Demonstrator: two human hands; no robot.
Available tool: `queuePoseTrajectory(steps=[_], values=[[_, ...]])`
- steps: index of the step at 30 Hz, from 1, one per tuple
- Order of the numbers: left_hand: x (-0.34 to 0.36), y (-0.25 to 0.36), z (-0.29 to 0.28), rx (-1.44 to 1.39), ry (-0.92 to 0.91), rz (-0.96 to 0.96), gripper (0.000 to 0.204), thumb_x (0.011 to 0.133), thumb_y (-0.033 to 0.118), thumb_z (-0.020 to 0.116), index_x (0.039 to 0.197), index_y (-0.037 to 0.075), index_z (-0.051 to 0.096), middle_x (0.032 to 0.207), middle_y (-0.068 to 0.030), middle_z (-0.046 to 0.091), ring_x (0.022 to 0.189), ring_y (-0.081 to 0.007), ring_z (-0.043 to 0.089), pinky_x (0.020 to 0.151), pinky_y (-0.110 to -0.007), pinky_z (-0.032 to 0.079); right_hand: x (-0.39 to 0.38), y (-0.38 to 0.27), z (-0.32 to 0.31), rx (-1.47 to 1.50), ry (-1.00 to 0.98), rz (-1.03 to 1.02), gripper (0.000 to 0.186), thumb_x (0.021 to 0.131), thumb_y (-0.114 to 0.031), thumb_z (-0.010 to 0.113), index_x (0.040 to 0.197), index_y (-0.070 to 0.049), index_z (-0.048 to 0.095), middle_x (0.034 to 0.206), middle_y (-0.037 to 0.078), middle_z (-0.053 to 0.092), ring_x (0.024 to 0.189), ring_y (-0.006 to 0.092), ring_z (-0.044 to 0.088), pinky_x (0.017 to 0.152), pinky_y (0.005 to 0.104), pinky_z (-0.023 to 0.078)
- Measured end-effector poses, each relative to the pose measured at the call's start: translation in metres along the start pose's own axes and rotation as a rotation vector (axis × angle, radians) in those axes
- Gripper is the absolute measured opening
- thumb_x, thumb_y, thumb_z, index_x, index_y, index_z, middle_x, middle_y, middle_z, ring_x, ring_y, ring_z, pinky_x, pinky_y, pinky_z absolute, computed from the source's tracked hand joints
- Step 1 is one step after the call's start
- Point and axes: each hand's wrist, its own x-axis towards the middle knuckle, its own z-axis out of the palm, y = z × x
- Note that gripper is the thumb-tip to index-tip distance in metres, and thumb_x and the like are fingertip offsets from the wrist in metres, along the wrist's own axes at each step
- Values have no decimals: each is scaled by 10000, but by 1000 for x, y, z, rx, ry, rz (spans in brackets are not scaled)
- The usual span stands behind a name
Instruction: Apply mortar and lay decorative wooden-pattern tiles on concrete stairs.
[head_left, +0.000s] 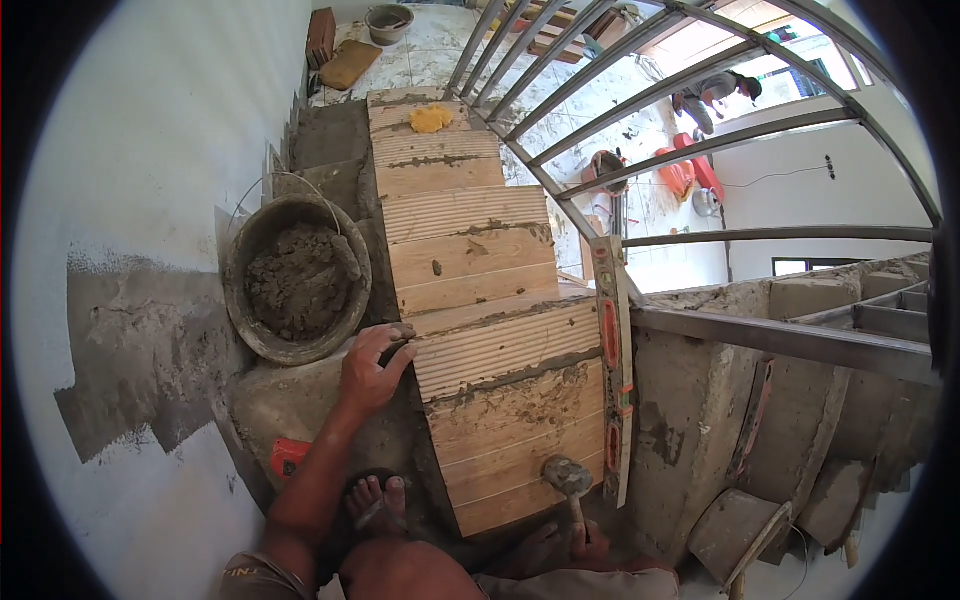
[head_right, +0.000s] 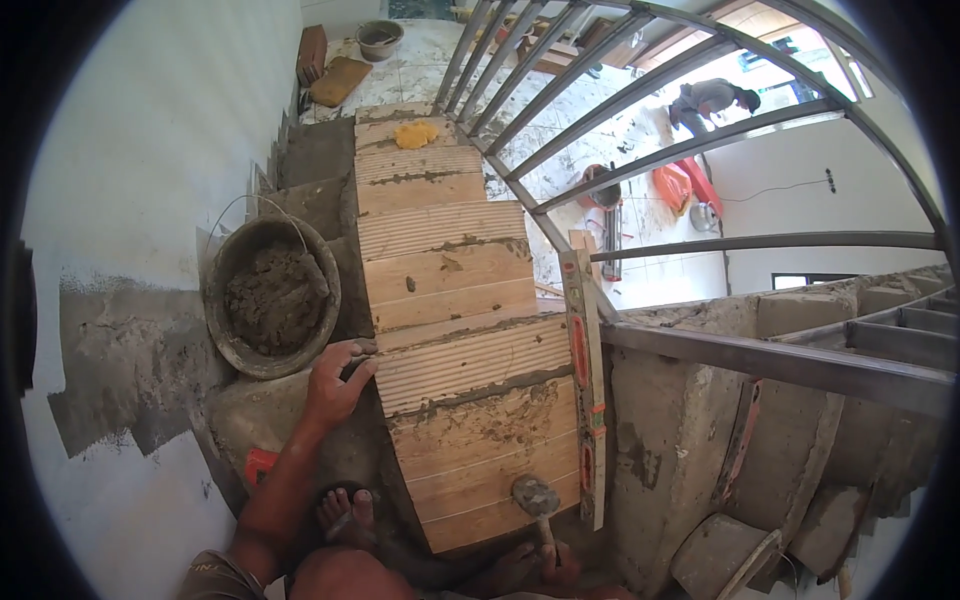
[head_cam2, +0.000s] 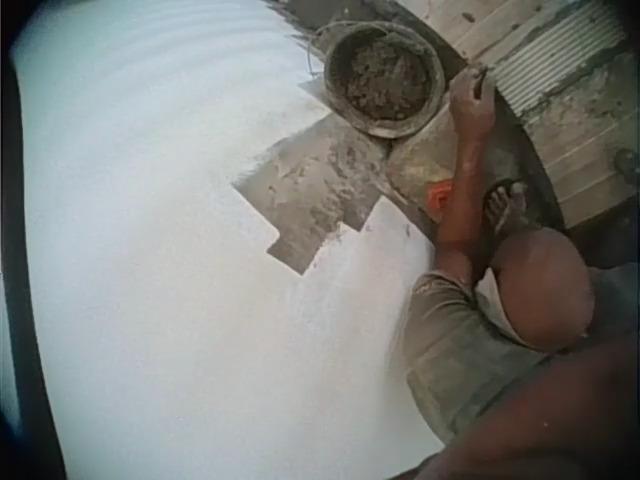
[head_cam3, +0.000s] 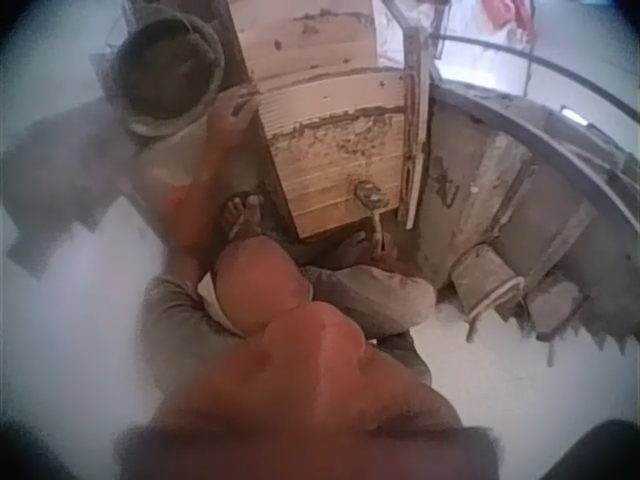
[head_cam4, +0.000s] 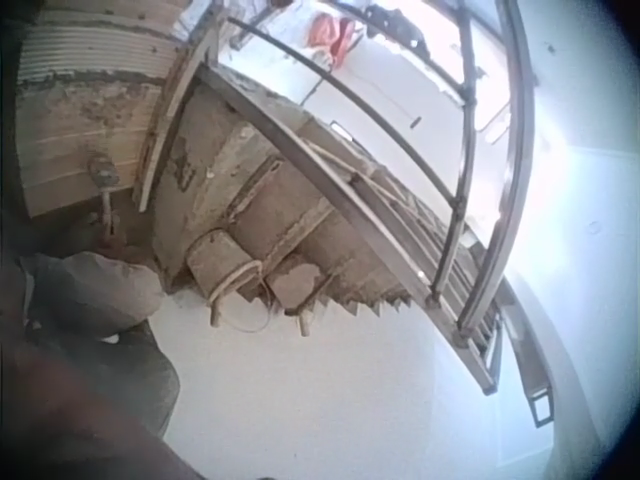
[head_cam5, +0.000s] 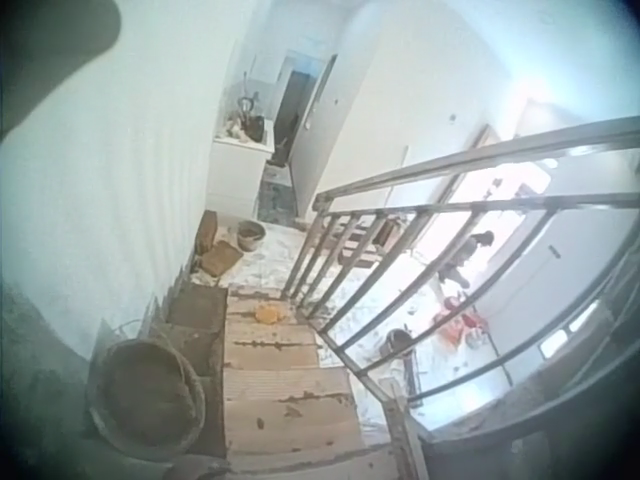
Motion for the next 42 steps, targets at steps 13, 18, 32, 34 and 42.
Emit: queuePoseTrajectory(steps=[13, 18, 32, 34, 42], values=[[0, -10, 4, -7, 6, -4, 280, 914, 230, 768, 1016, -26, 718, 1050, -189, 725, 1054, -358, 671, 921, -427, 521, 19, -18, -2, -59, -111, 24, 299, 974, -356, 669, 964, -62, 721, 783, 204, 679, 690, 418, 687, 606, 463, 540], [1, -16, 3, 5, 4, -28, 294, 914, 243, 775, 1022, -25, 719, 1052, -183, 726, 1049, -355, 674, 912, -417, 526, 16, -16, 3, -53, -113, 38, 332, 984, -388, 652, 986, -62, 717, 792, 204, 686, 702, 423, 690, 622, 466, 547], [-4, -2, 4, -33, -13, -35, 295, 908, 214, 775, 1120, 13, 735, 1074, -177, 729, 1000, -306, 696, 890, -374, 533, 14, -24, 3, 5, -143, 179, 344, 993, -378, 622, 1124, -77, 726, 913, 230, 699, 849, 447, 696, 734, 484, 546], [-5, 2, 10, -38, -30, -54, 305, 910, 204, 770, 1153, 23, 734, 1065, -147, 730, 1002, -243, 691, 904, -349, 526, 10, -18, 7, 35, -88, 163, 341, 993, -370, 625, 1123, -70, 724, 906, 228, 700, 844, 435, 700, 730, 475, 545], [-7, -14, -3, -43, -119, 6, 360, 909, 194, 782, 1205, 5, 703, 1141, -101, 711, 1071, -179, 638, 978, -330, 484, 5, -33, 14, 433, -21, 205, 301, 985, -320, 659, 1107, -52, 720, 855, 182, 716, 778, 364, 715, 701, 432, 543]])
